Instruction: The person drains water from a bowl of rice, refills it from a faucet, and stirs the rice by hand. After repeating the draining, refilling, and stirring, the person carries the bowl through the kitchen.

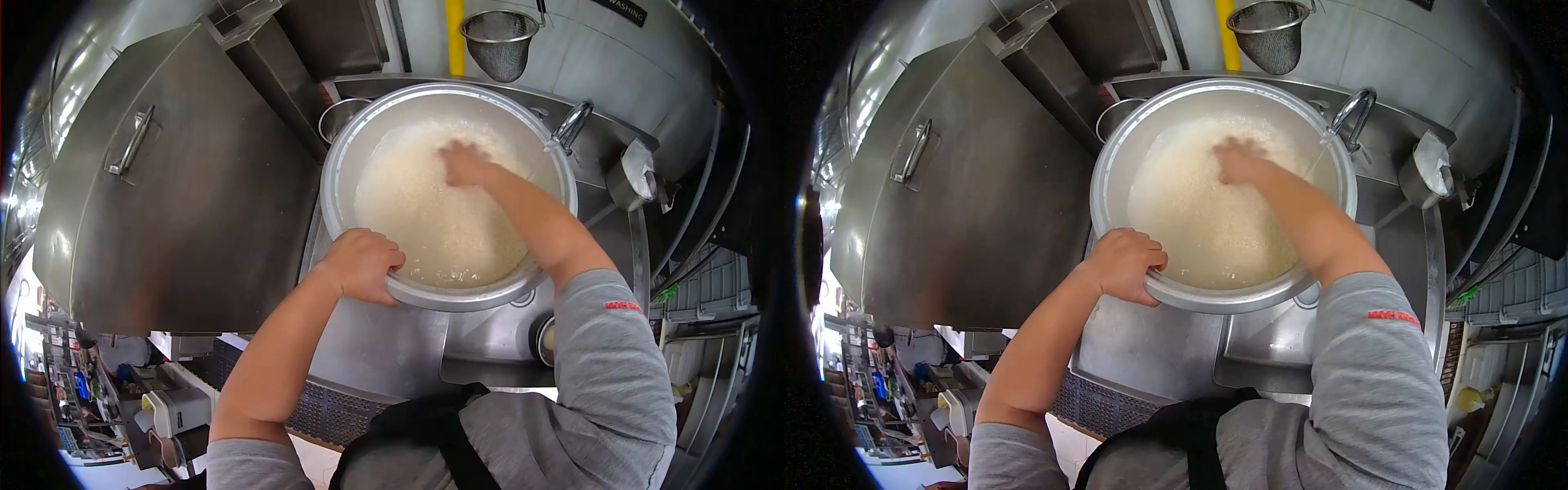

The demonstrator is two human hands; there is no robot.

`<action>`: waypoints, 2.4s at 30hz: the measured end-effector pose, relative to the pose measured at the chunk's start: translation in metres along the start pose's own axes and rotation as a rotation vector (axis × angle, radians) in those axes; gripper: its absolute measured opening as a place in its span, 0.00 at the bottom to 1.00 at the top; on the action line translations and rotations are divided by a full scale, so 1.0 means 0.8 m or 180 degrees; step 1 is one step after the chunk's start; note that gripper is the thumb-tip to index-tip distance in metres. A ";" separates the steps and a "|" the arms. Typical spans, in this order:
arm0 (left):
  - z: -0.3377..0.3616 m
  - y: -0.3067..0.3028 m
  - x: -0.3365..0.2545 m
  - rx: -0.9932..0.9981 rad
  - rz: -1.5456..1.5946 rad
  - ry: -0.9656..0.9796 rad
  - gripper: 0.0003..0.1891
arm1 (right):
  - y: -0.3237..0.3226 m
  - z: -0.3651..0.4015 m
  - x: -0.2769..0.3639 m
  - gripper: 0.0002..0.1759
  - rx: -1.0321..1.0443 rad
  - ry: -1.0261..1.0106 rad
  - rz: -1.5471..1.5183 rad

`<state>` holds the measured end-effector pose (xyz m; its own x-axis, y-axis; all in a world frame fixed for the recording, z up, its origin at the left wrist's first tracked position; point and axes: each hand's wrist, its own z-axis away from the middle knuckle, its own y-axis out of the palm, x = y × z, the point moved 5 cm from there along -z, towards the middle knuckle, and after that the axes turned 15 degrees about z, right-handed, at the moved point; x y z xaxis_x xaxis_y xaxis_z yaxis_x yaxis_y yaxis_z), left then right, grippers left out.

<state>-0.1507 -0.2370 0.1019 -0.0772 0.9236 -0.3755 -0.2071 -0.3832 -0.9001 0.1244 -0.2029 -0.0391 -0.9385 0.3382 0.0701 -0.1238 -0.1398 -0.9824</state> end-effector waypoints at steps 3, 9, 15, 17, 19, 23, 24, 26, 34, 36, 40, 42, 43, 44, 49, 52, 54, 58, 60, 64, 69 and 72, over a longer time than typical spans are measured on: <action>-0.002 -0.001 -0.003 0.0021 -0.0032 -0.0014 0.19 | -0.015 0.028 0.106 0.39 0.0202 -0.1113 0.0379; -0.001 -0.002 -0.003 -0.0035 -0.0016 0.0016 0.19 | 0.006 0.090 0.173 0.33 -0.0460 -0.3217 0.0395; -0.002 -0.007 -0.007 0.0038 -0.0059 -0.0028 0.18 | -0.028 0.012 0.071 0.37 -0.0217 -0.0691 0.0567; -0.002 -0.006 -0.006 0.0097 -0.0020 -0.0093 0.18 | -0.013 0.002 0.015 0.39 -0.0671 0.0057 0.0458; -0.001 -0.005 -0.006 -0.0052 -0.0046 0.0038 0.19 | 0.000 -0.017 -0.032 0.35 -0.0262 0.0531 0.0279; 0.000 -0.005 -0.004 -0.0064 -0.0038 0.0017 0.19 | -0.016 0.011 -0.056 0.22 0.1215 0.0184 0.1027; -0.001 -0.005 -0.004 -0.0051 -0.0033 0.0026 0.19 | -0.037 0.022 -0.054 0.22 0.1223 0.0171 0.1034; 0.000 -0.002 -0.002 -0.0023 -0.0009 0.0030 0.19 | -0.076 0.044 -0.053 0.18 0.1198 0.0471 0.0821; -0.001 -0.003 -0.003 -0.0110 0.0003 0.0086 0.19 | -0.048 -0.018 -0.133 0.13 -0.0395 -0.0265 -0.0626; 0.000 -0.004 -0.004 -0.0127 -0.0024 0.0082 0.19 | -0.036 -0.014 -0.155 0.13 -0.0417 -0.0223 -0.0565; 0.000 -0.005 -0.005 -0.0135 -0.0046 0.0097 0.19 | 0.007 0.055 -0.148 0.14 0.1050 -0.0192 0.0746; -0.001 -0.005 -0.006 -0.0125 -0.0047 0.0105 0.19 | 0.007 0.108 -0.106 0.17 0.1155 -0.0564 0.0870; -0.001 -0.005 -0.005 -0.0111 -0.0056 0.0079 0.19 | 0.017 0.125 -0.085 0.18 0.1229 -0.0641 0.0895; -0.001 -0.003 -0.005 -0.0099 -0.0053 0.0094 0.19 | 0.027 0.141 -0.064 0.19 0.1304 -0.0717 0.0915; -0.001 -0.002 -0.005 -0.0098 -0.0087 0.0063 0.19 | -0.010 0.225 0.067 0.24 0.1433 -0.1022 0.0275; -0.002 -0.002 -0.006 -0.0102 -0.0141 0.0048 0.19 | -0.002 0.188 0.090 0.27 0.0979 -0.2122 -0.0377; -0.002 -0.001 -0.005 -0.0128 -0.0133 0.0073 0.19 | -0.011 0.133 0.056 0.31 0.0284 -0.1778 -0.0170; -0.002 -0.002 -0.005 -0.0159 -0.0142 0.0100 0.19 | 0.042 0.034 0.019 0.33 0.0025 -0.0192 0.0266; -0.003 -0.001 -0.004 -0.0149 -0.0166 0.0135 0.19 | 0.031 0.047 0.048 0.32 -0.0016 -0.0269 0.0456; -0.003 -0.002 -0.005 -0.0154 -0.0170 0.0150 0.19 | 0.009 0.112 0.136 0.30 -0.0108 -0.2241 0.0311; -0.004 -0.005 -0.007 -0.0048 -0.0133 0.0074 0.19 | -0.026 0.044 0.058 0.30 0.0049 -0.1180 0.0318; -0.005 -0.003 -0.006 0.0100 -0.0124 -0.0045 0.19 | -0.015 -0.009 0.021 0.32 -0.0146 0.0129 -0.0125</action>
<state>-0.1459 -0.2406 0.1053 -0.0821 0.9379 -0.3370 -0.2409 -0.3468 -0.9065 0.1126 -0.1891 -0.0271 -0.9192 0.3802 0.1026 -0.1445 -0.0833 -0.9860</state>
